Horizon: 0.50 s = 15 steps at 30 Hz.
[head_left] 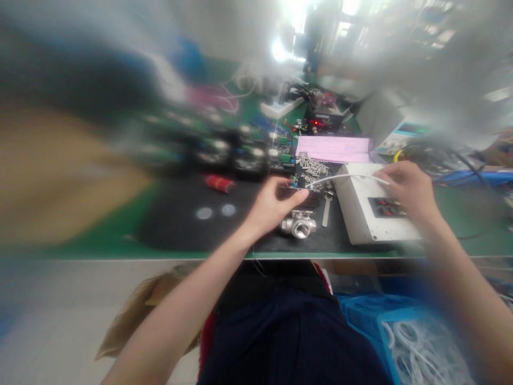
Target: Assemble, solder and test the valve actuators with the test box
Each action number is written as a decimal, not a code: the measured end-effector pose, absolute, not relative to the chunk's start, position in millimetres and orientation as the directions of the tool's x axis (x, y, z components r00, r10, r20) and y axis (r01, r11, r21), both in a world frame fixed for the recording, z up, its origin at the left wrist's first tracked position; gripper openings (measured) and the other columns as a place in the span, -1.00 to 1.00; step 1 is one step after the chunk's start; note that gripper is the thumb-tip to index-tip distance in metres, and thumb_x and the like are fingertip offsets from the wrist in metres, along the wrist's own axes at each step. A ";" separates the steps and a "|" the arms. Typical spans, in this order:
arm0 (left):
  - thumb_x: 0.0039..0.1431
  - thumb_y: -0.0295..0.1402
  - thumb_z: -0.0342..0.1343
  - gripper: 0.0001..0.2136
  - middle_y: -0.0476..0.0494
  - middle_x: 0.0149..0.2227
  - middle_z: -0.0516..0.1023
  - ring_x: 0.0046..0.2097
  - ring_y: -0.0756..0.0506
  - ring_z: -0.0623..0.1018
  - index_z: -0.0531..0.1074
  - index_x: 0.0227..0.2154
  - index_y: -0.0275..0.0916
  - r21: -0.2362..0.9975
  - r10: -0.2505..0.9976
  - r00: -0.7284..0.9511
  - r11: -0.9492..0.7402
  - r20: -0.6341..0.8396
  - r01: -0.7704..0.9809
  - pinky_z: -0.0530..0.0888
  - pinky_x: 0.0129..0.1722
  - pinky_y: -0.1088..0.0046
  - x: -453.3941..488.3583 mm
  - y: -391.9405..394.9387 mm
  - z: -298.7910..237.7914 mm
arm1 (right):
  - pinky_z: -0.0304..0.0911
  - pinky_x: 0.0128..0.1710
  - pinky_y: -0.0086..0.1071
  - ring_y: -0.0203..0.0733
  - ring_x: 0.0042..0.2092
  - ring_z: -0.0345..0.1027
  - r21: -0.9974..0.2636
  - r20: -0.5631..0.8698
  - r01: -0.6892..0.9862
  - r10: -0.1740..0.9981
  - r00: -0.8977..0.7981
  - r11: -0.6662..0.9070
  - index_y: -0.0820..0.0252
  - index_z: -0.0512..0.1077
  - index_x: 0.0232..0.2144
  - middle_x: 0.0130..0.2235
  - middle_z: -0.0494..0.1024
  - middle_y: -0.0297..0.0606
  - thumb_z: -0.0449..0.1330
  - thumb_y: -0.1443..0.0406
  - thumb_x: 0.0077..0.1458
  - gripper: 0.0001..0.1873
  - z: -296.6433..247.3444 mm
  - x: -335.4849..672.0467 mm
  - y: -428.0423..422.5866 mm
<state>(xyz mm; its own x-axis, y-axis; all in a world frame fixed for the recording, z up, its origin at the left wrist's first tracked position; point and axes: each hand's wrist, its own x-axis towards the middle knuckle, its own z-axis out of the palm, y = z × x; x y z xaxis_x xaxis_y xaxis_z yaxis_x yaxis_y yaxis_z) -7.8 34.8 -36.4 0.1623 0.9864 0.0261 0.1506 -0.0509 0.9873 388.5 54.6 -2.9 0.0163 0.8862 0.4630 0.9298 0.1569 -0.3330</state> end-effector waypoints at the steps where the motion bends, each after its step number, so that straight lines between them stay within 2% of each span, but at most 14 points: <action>1: 0.11 0.15 0.37 -0.37 -0.22 0.10 0.64 0.09 -0.24 0.62 0.47 0.08 -0.18 0.987 0.986 0.164 -0.053 0.028 0.150 0.51 0.17 0.14 -8.0 34.7 -36.3 | 0.37 0.02 -0.10 0.02 -0.08 0.51 -0.336 0.460 0.930 0.887 0.023 0.151 0.02 0.61 -0.23 -0.16 0.67 -0.23 0.30 0.03 0.26 -0.76 -2.9 388.3 54.5; 7: 0.12 0.15 0.36 -0.38 -0.23 0.10 0.63 0.10 -0.24 0.61 0.47 0.08 -0.18 0.984 0.985 0.169 -0.070 0.042 0.165 0.50 0.17 0.13 -8.7 34.8 -36.9 | 0.37 0.00 -0.10 0.03 -0.10 0.52 -0.369 0.438 0.924 0.896 0.075 0.104 0.01 0.61 -0.24 -0.17 0.66 -0.24 0.33 0.02 0.23 -0.75 -2.5 385.6 53.8; 15: 0.12 0.15 0.36 -0.37 -0.23 0.09 0.62 0.08 -0.23 0.60 0.47 0.08 -0.20 0.983 0.986 0.161 -0.072 0.045 0.171 0.48 0.16 0.17 -8.5 34.7 -35.3 | 0.35 -0.01 -0.13 0.00 -0.10 0.52 -0.364 0.457 0.922 0.888 0.051 0.134 0.01 0.61 -0.24 -0.18 0.65 -0.26 0.33 0.06 0.25 -0.80 -3.0 387.3 53.7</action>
<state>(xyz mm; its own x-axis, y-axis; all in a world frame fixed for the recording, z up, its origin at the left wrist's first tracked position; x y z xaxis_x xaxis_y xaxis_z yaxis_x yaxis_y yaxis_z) -8.5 34.7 -35.3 0.1606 0.9860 0.0445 0.1708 -0.0722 0.9827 387.3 53.7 -3.0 0.0514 0.8880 0.4570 0.9216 0.1341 -0.3642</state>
